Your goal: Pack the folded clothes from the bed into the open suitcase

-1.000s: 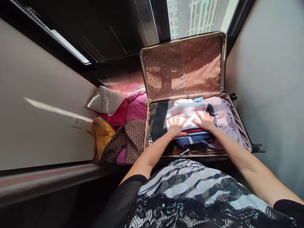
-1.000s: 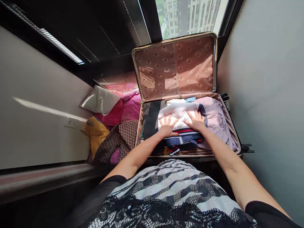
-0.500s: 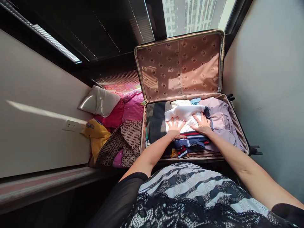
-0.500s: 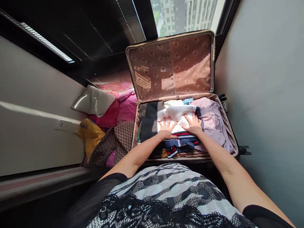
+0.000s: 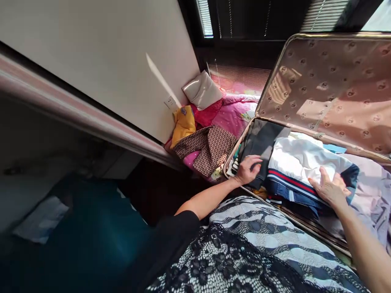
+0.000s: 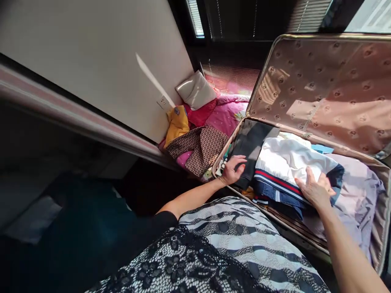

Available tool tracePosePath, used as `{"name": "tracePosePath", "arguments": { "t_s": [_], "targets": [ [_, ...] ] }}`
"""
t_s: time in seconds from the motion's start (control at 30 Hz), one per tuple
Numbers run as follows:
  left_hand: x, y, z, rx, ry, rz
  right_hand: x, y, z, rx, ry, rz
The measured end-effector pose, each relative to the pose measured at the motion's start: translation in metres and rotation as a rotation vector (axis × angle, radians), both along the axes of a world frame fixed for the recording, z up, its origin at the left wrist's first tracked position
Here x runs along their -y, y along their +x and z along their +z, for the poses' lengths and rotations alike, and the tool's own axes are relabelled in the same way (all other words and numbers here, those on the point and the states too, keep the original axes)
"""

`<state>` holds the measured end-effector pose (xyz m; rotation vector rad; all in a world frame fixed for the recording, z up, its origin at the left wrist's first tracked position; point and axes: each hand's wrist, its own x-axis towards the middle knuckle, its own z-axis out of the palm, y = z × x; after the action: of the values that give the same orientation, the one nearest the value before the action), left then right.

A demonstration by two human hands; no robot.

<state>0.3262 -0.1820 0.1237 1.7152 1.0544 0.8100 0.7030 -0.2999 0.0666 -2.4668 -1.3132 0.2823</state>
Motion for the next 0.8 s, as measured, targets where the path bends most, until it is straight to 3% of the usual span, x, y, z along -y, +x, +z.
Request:
{"name": "tracePosePath", "arguments": {
  "t_s": [0.1, 0.13, 0.2, 0.27, 0.37, 0.5, 0.63, 0.8],
  "targets": [
    [-0.007, -0.095, -0.024, -0.222, -0.252, 0.53, 0.009, -0.024, 0.019, 0.058, 0.135, -0.045],
    [-0.012, -0.122, -0.034, -0.337, -0.349, 0.64, 0.01, -0.034, 0.025, 0.068, 0.167, -0.065],
    [-0.022, -0.164, -0.055, -0.526, -0.49, 0.717, 0.007, -0.056, 0.038, 0.072, 0.185, -0.065],
    [-0.035, -0.185, -0.074, -0.625, -0.539, 0.66, -0.001, -0.077, 0.049, 0.076, 0.166, 0.009],
    [-0.066, -0.183, -0.095, -0.653, -0.502, 0.527, -0.015, -0.104, 0.064, 0.097, 0.167, 0.135],
    [-0.123, -0.153, -0.11, -0.595, -0.454, 0.421, -0.027, -0.136, 0.084, 0.089, 0.177, 0.216],
    [-0.174, -0.141, -0.117, -0.495, -0.528, 0.533, -0.023, -0.164, 0.098, 0.071, 0.148, 0.253],
    [-0.221, -0.166, -0.115, -0.138, -0.743, 0.652, -0.011, -0.188, 0.09, -0.002, 0.163, 0.271]
  ]
}}
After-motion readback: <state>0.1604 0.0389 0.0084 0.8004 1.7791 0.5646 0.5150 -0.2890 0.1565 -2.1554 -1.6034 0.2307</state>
